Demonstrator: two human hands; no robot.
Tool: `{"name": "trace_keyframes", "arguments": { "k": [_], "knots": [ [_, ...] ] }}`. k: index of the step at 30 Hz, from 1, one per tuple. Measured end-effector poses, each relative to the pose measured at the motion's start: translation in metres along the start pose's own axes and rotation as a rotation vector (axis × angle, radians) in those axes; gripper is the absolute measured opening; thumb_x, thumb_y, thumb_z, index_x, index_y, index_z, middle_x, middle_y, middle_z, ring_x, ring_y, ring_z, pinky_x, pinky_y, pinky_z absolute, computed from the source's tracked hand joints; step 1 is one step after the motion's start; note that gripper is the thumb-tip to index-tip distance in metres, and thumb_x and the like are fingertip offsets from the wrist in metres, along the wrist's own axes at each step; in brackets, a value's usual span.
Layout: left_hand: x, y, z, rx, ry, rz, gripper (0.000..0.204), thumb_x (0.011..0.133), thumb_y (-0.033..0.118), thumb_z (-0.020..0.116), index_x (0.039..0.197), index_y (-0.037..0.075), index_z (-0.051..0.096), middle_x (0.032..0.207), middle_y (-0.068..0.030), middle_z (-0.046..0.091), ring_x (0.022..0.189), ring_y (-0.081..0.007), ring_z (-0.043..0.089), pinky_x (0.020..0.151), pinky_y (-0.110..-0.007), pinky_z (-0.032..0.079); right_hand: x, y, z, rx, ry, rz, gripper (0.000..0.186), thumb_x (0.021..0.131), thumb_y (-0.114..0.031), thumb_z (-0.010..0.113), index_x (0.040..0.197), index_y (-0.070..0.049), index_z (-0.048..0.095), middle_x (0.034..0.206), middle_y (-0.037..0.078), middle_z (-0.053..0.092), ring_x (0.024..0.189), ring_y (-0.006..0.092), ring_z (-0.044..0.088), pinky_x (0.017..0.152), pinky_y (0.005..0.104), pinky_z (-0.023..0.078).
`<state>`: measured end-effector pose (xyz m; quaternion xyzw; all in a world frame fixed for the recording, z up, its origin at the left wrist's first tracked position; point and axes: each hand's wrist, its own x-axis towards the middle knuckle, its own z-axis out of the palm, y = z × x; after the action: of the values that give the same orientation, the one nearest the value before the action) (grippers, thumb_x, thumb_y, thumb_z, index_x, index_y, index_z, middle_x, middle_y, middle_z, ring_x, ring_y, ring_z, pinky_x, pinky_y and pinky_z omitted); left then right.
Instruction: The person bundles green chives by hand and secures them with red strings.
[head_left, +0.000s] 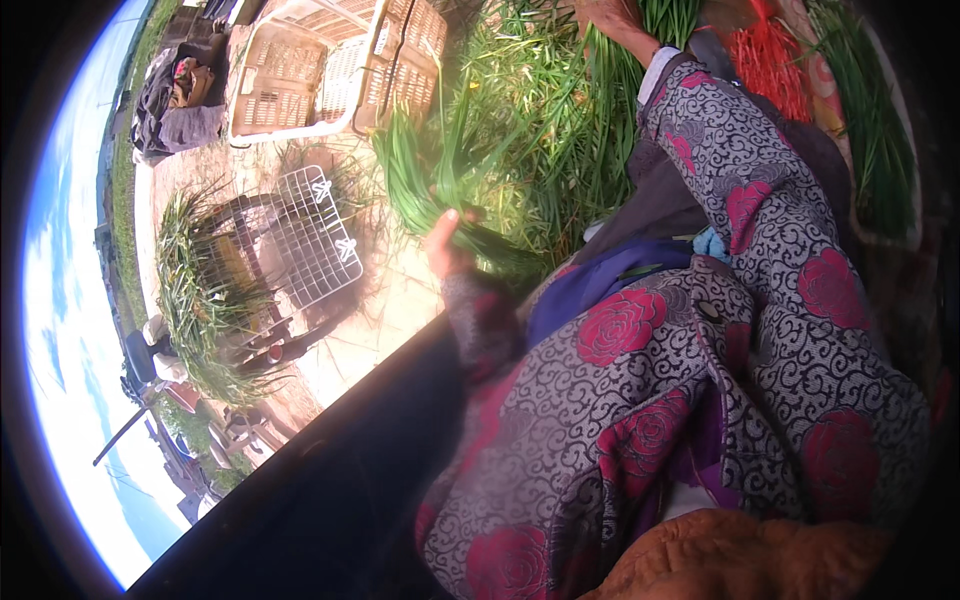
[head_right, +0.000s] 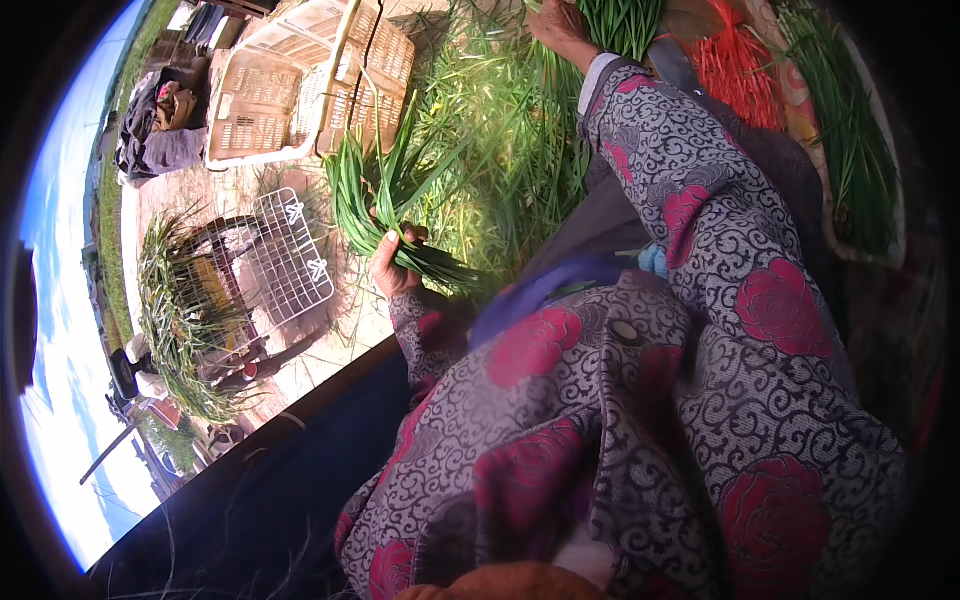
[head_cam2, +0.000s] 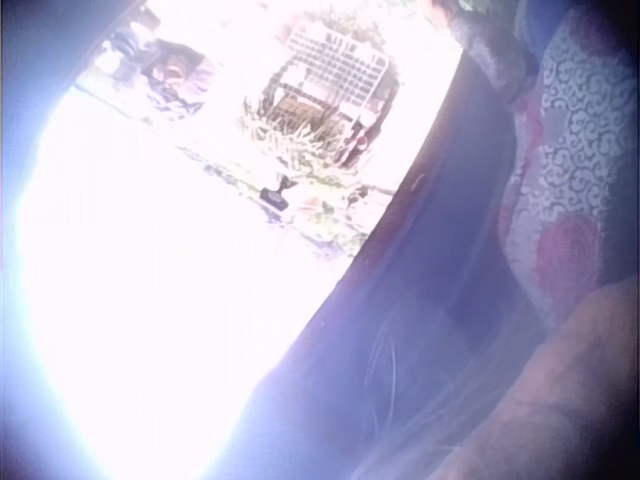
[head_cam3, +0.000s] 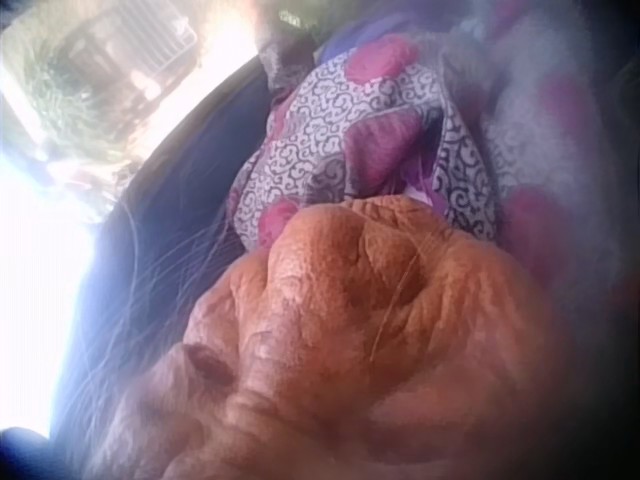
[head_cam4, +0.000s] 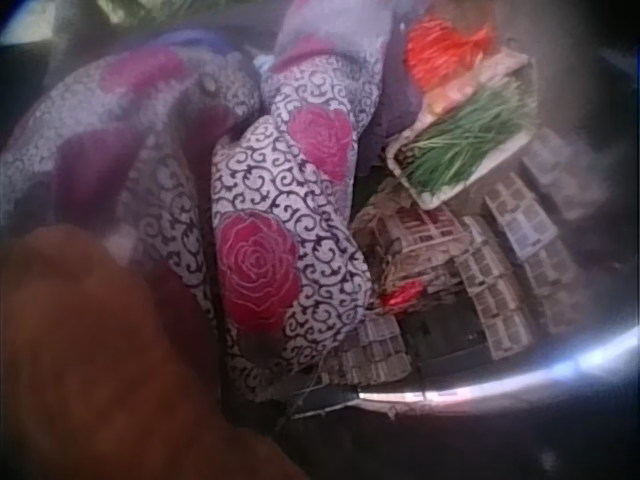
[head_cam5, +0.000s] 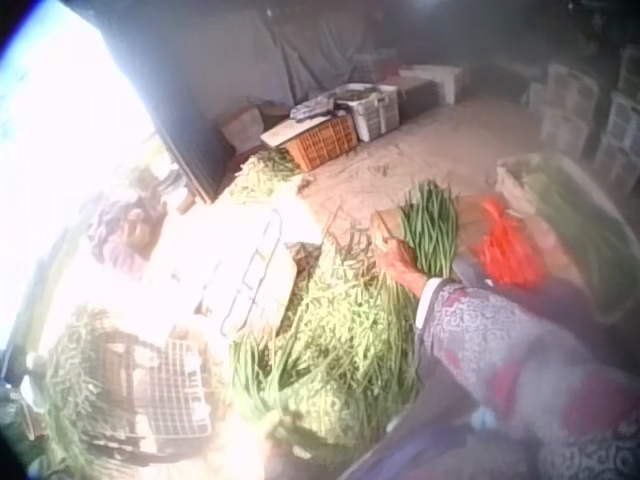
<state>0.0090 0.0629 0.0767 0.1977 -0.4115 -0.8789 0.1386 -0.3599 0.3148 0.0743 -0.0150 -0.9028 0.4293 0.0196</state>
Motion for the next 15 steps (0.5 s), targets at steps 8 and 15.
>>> {"name": "trace_keyframes", "arguments": {
  "k": [8, 15],
  "knots": [
    [-0.009, 0.014, 0.065, -0.27, 0.026, -0.1, 0.058, 0.086, 0.0, 0.06, 0.14, 0.015, 0.045, 0.109, -0.0107, 0.06, 0.071, -0.018, 0.051, 0.056, -0.029, 0.044, 0.036, 0.041, 0.054, 0.461, -0.541, -0.039, 0.063, 0.085, -0.062, 0.066, 0.053, -0.009, 0.054, 0.084, 0.018, 0.068, 0.123, 0.0264, 0.052, 0.113, 0.0484, 0.03],
    [-0.015, 0.005, 0.041, 0.045, -0.013, -0.084, 0.054, 0.081, 0.002, 0.068, 0.132, 0.003, 0.049, 0.097, -0.0138, 0.06, 0.061, -0.021, 0.052, 0.053, -0.031, 0.042, -0.087, -0.066, 0.041, 0.661, -0.963, 0.1, 0.041, 0.08, -0.042, 0.081, 0.066, -0.006, 0.065, 0.075, 0.009, 0.065, 0.063, 0.0193, 0.058, 0.071, 0.0433, 0.052]
  ]
}}
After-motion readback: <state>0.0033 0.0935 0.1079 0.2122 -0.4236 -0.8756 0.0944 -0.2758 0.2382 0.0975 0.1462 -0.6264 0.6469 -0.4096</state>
